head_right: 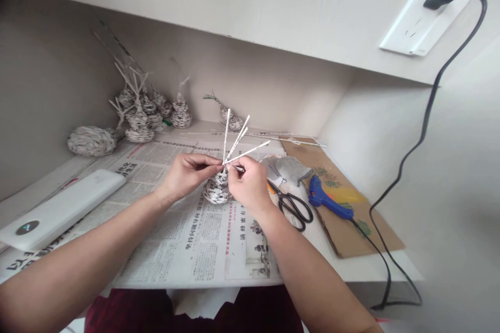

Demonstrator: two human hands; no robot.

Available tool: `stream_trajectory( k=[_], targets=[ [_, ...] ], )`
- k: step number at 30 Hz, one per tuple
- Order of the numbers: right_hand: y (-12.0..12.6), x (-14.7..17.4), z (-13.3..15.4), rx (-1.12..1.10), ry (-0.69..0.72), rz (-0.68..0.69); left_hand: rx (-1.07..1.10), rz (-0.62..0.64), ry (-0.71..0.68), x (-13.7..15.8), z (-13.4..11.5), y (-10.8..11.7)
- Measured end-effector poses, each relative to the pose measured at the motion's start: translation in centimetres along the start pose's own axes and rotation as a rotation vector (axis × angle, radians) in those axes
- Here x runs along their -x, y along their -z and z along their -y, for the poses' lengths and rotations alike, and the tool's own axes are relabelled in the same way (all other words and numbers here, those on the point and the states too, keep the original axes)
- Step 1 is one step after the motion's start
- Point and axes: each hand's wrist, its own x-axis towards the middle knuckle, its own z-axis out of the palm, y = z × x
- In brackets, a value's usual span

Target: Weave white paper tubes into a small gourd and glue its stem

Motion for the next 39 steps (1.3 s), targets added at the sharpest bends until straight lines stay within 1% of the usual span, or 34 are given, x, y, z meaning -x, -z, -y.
stream_trajectory(
  k=[4, 6, 8, 10, 14, 19, 22, 26, 29, 32, 35, 39],
  targets=[
    [0.0, 0.2, 0.5, 0.246, 0.138, -0.068, -0.198, -0.124, -0.096, 0.7, 0.0, -0.8],
    [0.1, 0.3, 0.6, 0.265, 0.176, -0.070, -0.178, -0.140, -0.091, 0.8, 0.0, -0.9],
    [0.2, 0.2, 0.6, 0.219, 0.179, -0.060, -0.054, -0.102, -0.048, 0.6, 0.2, -0.8],
    [0.3, 0.2, 0.5, 0.166, 0.171, -0.058, 0.084, -0.038, 0.006, 0.3, 0.5, -0.6],
    [0.5, 0.2, 0.5, 0.109, 0.171, -0.067, 0.221, 0.096, 0.090, -0.1, 1.1, -0.3],
    [0.5, 0.2, 0.8, 0.097, 0.173, -0.045, 0.400, 0.149, 0.197, -0.3, 1.5, -0.3],
    [0.5, 0.3, 1.0, 0.110, 0.198, -0.049, 0.461, 0.172, 0.272, -0.4, 1.5, -0.3],
    [0.4, 0.5, 0.9, 0.123, 0.188, -0.079, 0.469, 0.087, 0.331, -0.4, 1.5, -0.3],
    [0.4, 0.6, 0.9, 0.129, 0.185, -0.091, 0.456, 0.081, 0.339, -0.5, 1.6, -0.2],
    [0.4, 0.5, 0.9, 0.117, 0.168, -0.089, 0.413, 0.089, 0.297, -0.5, 1.6, 0.0],
    [0.4, 0.4, 0.7, 0.102, 0.115, -0.071, 0.344, 0.081, 0.238, -0.5, 1.4, 0.1],
    [0.3, 0.5, 0.7, 0.071, 0.043, -0.061, 0.288, 0.084, 0.217, -0.5, 1.1, 0.1]
  ],
)
